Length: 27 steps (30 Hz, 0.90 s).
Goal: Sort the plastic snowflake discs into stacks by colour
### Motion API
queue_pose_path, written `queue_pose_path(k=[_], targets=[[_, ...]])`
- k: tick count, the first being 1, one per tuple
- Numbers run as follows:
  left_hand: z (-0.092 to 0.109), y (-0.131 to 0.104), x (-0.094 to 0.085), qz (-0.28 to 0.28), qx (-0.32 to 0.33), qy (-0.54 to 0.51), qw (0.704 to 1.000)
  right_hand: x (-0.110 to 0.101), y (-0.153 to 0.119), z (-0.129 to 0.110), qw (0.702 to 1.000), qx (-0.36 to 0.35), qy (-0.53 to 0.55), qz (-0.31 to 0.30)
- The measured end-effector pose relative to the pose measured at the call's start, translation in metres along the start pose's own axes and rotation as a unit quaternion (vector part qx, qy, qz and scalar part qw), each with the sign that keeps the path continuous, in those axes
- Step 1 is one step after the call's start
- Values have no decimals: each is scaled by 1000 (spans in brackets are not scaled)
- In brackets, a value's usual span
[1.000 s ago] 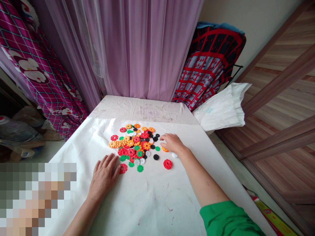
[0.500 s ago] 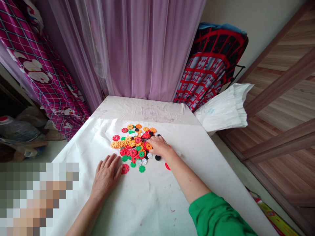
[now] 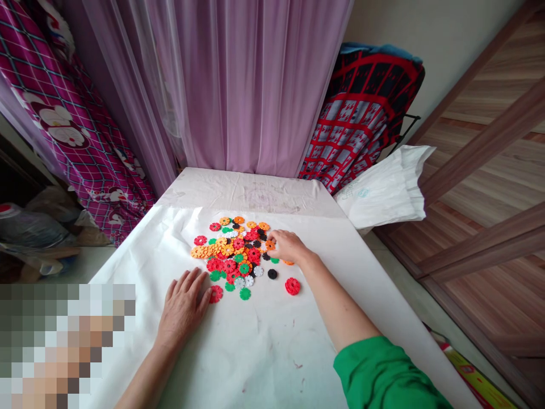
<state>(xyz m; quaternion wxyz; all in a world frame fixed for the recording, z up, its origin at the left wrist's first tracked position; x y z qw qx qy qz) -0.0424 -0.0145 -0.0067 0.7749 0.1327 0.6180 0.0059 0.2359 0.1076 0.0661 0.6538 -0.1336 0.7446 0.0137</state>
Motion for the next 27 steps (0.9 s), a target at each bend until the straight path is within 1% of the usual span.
queue_pose_path(k=[2,4,6,8,13,19,24,27], targets=[[1,0,-1,-3,-1,4,1000,-9,-4,24,999,33,-8,5],[2,1,-2,-7,2,6,1000,-13,-11,43,998,55,-19,-4],[2,1,-2,-11,6,7,1000,-11,-17,54,998,63,-25,-20],[2,2,-3,-12,8,8,1000,-4,-21,59,997,60,-31,-32],[2,2,-2,-13,7,7,1000,12,-24,58,997,47,-49,-46],[0,1,0,-2,8,6,1000,15,-24,53,997,21,-52,-58],[-1,1,1,1,10,9,1000,21,-23,45,992,-23,-66,-103],[-1,1,1,-6,9,12,1000,21,-21,40,987,-34,-96,-122]])
Point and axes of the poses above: each hand's wrist, its own y-axis towards the middle knuckle, its own x-axis out of the palm, z = x × y, the point moved 6 cm from there along y, towards the middle knuckle, and after that the axes turned 6 degrees about x, right-handed, at the moved point
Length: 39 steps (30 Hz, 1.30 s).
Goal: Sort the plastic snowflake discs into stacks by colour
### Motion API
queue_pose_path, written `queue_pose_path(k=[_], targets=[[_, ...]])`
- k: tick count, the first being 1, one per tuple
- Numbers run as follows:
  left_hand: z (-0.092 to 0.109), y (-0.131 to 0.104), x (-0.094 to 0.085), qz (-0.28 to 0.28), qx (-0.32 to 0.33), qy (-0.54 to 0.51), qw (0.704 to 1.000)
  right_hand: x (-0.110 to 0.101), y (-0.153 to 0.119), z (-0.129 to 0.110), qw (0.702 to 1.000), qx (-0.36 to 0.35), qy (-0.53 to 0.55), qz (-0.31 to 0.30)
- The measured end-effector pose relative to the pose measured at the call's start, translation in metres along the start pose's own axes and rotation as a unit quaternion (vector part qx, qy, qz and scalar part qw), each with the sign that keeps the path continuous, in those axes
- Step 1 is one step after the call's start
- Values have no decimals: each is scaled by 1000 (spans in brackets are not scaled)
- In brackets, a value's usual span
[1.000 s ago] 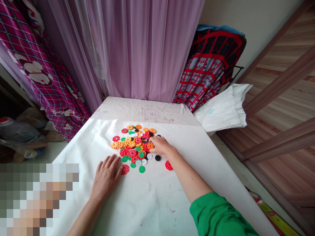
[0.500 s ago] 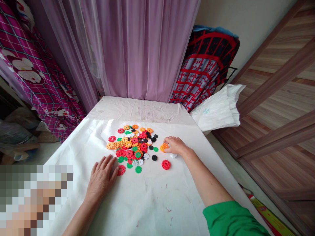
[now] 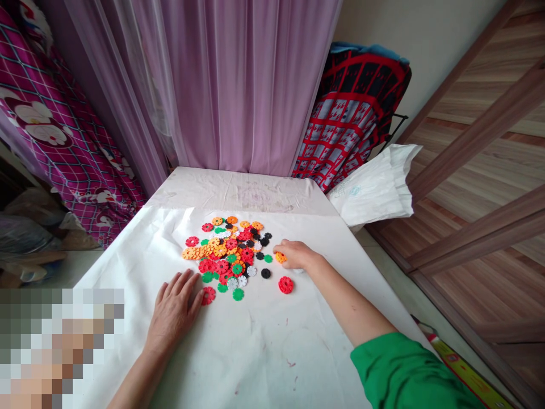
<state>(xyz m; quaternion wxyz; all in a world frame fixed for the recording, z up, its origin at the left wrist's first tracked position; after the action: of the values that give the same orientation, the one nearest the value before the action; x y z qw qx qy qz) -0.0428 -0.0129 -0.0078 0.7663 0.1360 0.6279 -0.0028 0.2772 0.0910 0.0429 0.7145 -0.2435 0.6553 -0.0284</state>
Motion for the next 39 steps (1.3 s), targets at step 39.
queue_pose_path(k=[39], targets=[[-39,-5,28,-17,-24,-2,1000,-24,90,156,980,193,40,9]])
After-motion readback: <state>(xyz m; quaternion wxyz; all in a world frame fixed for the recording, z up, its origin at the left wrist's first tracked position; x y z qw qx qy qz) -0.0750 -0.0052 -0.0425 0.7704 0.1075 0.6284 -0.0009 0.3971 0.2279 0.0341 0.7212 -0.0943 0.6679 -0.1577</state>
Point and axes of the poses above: each hand's wrist, its own y-axis towards the middle knuckle, its own x-axis out of the palm, z = x × y, the point moved 6 cm from there along y, towards the middle knuckle, and after that the axes turned 6 degrees about x, right-handed, at the moved point
